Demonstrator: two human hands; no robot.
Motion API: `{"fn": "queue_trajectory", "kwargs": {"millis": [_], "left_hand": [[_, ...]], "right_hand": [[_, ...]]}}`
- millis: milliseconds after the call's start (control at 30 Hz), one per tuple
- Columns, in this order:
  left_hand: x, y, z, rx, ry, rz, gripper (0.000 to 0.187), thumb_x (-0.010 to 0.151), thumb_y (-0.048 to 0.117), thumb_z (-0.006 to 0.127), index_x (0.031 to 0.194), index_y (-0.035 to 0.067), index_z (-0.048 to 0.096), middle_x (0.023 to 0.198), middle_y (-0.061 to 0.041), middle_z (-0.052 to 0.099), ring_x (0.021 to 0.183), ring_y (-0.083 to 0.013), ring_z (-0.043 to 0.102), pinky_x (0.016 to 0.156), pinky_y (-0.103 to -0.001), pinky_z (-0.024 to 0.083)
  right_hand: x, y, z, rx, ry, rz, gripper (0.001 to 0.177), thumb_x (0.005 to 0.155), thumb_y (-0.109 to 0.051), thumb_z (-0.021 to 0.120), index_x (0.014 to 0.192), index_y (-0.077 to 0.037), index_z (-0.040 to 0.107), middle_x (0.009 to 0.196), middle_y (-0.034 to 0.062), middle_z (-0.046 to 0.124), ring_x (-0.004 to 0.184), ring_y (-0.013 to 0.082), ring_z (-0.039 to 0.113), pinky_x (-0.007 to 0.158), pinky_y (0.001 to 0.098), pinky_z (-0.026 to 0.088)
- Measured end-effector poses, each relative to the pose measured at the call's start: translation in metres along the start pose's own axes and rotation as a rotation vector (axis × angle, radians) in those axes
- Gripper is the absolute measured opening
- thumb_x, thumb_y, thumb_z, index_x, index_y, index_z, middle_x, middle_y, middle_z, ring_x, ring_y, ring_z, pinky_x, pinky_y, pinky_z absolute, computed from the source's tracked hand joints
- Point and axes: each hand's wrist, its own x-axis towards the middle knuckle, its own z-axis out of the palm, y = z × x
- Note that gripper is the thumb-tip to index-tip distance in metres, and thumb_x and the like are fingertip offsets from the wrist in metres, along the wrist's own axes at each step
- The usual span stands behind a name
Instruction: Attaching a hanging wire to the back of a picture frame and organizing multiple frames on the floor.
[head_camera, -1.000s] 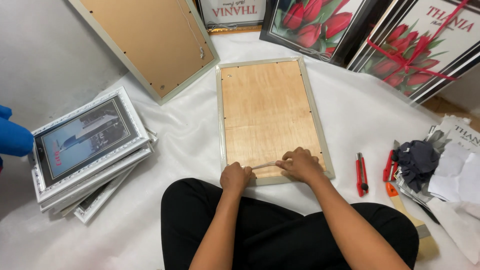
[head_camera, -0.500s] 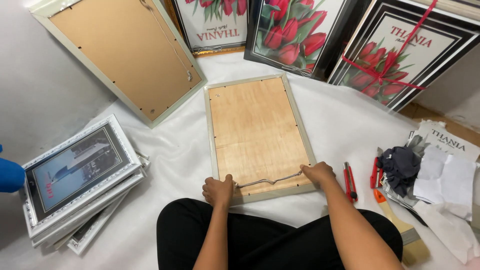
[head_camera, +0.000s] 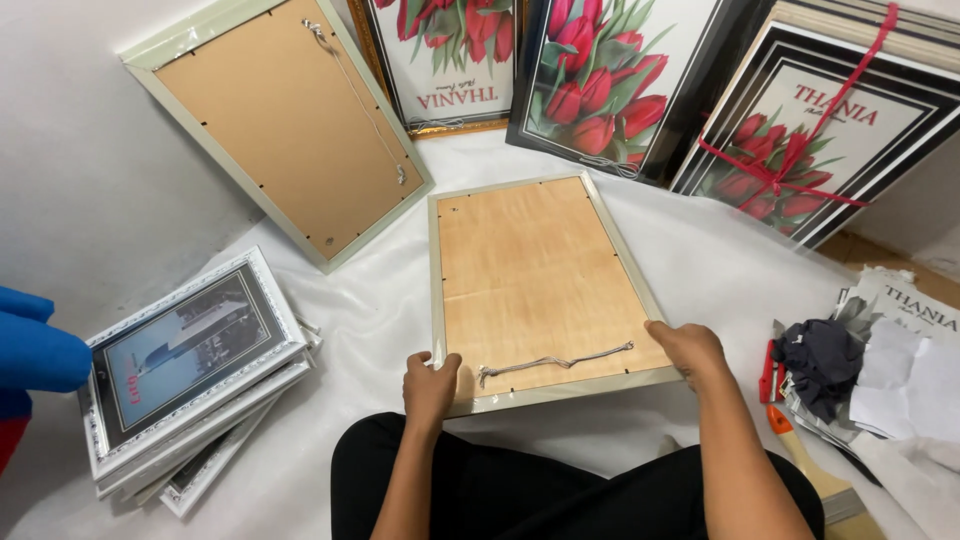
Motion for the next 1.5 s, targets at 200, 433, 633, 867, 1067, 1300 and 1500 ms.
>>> {"fn": "queue_trajectory", "kwargs": {"millis": [200,433,633,867,1067,1300,1500], "left_hand": [[-0.054,0.045,-0.011,0.449,0.056,0.312,0.109,0.074,0.062,0.084,0.151,0.001,0.036,0.150,-0.021,0.040,0.135,-0.0383,0.045,0.107,-0.052,0.045],[-0.065,0.042,0.042,0.971,0.092,1.179,0.118,0.053,0.045,0.099,0.150,0.015,0.040,0.146,-0.015,0.044,0.135,-0.0348,0.040,0.105,-0.054,0.032],[-0.072,0.067,0.040,0.897,0.197,1.404,0.047,0.075,0.011,0.067,0.121,0.003,0.061,0.099,-0.012,0.062,0.090,-0.0285,0.056,0.094,-0.045,0.040],[-0.071,0.122,0.016,0.852,0.331,1.447,0.049,0.069,0.020,0.077,0.116,0.012,0.068,0.108,-0.003,0.070,0.098,-0.0226,0.065,0.096,-0.044,0.045],[-0.023,0.155,0.000,0.928,0.281,1.443,0.051,0.077,0.037,0.079,0.124,0.024,0.066,0.108,-0.002,0.073,0.104,-0.0250,0.072,0.085,-0.042,0.056],[-0.046,0.268,-0.044,1.052,0.219,1.277,0.028,0.101,0.044,0.063,0.114,0.021,0.073,0.095,-0.004,0.078,0.093,-0.0245,0.077,0.083,-0.037,0.057],[-0.037,0.300,-0.054,1.052,0.188,1.218,0.027,0.099,0.047,0.064,0.109,0.025,0.075,0.086,-0.002,0.077,0.088,-0.0248,0.076,0.074,-0.036,0.055]], "right_hand": [[-0.013,-0.012,-0.021,0.523,-0.017,0.046,0.043,0.085,-0.009,0.071,0.125,0.006,0.067,0.107,0.0232,0.070,0.072,0.0264,0.060,0.050,0.0304,0.038],[0.000,-0.002,-0.020,0.794,-0.129,-0.027,0.034,0.086,0.002,0.069,0.119,0.011,0.064,0.101,0.0263,0.068,0.080,0.0303,0.064,0.068,0.0336,0.051],[-0.019,-0.017,-0.035,0.878,-0.176,-0.073,0.035,0.087,-0.001,0.067,0.119,0.014,0.067,0.099,0.0253,0.070,0.081,0.0271,0.064,0.071,0.0292,0.048],[-0.027,-0.027,-0.048,1.164,-0.268,-0.291,0.060,0.098,-0.044,0.056,0.124,0.009,0.064,0.097,0.0197,0.071,0.070,0.0189,0.061,0.058,0.0282,0.050],[-0.015,-0.031,-0.043,1.250,-0.278,-0.321,0.088,0.092,-0.082,0.041,0.139,-0.009,0.058,0.109,0.0161,0.072,0.089,0.0338,0.073,0.069,0.0399,0.058],[-0.036,-0.051,-0.043,1.118,-0.024,-0.382,0.041,0.105,-0.037,0.057,0.129,-0.004,0.062,0.110,0.0202,0.070,0.090,0.0354,0.072,0.071,0.0393,0.056],[-0.060,-0.090,-0.066,0.882,0.159,-0.646,0.027,0.105,-0.019,0.060,0.118,0.003,0.068,0.100,0.0221,0.072,0.083,0.0291,0.074,0.066,0.0327,0.058]]}}
